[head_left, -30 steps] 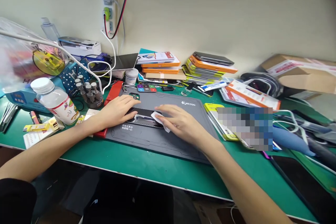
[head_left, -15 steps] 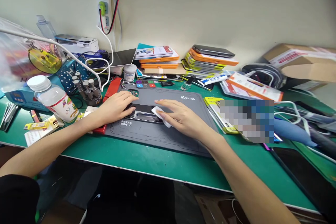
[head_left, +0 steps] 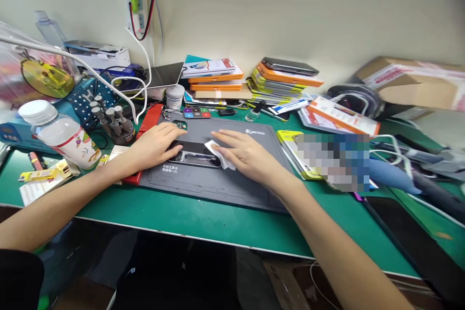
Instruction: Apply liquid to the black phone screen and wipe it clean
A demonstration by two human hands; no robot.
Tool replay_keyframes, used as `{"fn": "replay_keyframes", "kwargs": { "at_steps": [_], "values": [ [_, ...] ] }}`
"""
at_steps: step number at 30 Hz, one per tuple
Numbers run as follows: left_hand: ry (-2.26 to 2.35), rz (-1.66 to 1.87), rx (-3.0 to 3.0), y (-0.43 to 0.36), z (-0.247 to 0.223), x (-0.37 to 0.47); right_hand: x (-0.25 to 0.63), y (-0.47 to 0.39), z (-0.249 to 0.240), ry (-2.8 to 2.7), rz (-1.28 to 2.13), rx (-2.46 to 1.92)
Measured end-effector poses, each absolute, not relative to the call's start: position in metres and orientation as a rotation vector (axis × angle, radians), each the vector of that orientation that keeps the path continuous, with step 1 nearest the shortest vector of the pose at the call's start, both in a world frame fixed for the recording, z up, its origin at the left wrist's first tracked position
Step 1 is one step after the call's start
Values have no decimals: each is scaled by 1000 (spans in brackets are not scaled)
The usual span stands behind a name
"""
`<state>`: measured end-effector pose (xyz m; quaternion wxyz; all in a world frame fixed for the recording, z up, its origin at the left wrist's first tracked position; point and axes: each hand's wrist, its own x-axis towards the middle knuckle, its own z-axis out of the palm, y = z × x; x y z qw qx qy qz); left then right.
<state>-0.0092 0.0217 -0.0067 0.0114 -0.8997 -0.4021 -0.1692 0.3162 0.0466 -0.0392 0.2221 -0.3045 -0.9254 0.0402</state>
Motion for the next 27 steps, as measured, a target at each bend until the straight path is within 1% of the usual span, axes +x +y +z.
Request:
{"fn": "replay_keyframes", "kwargs": {
  "at_steps": [4,8,14,20,23,27],
  "values": [
    [-1258,-504,-2802,21,-6,-8,313,45,-37,-2599,89,-787],
    [-1250,-506,-2804,21,-7,-7,319,48,-39,-2582,29,-865],
    [-1271,-486,-2811,21,-6,-6,342,59,-48,-2468,115,-890],
    [-1260,-290,-2904,21,-5,-7,337,58,-48,-2391,177,-880],
    [-1268,-227,-2920,21,-5,-7,325,49,-46,-2411,118,-913],
    [-1310,-234,-2881,19,-3,-5,321,45,-44,-2428,-16,-974]
  ]
}}
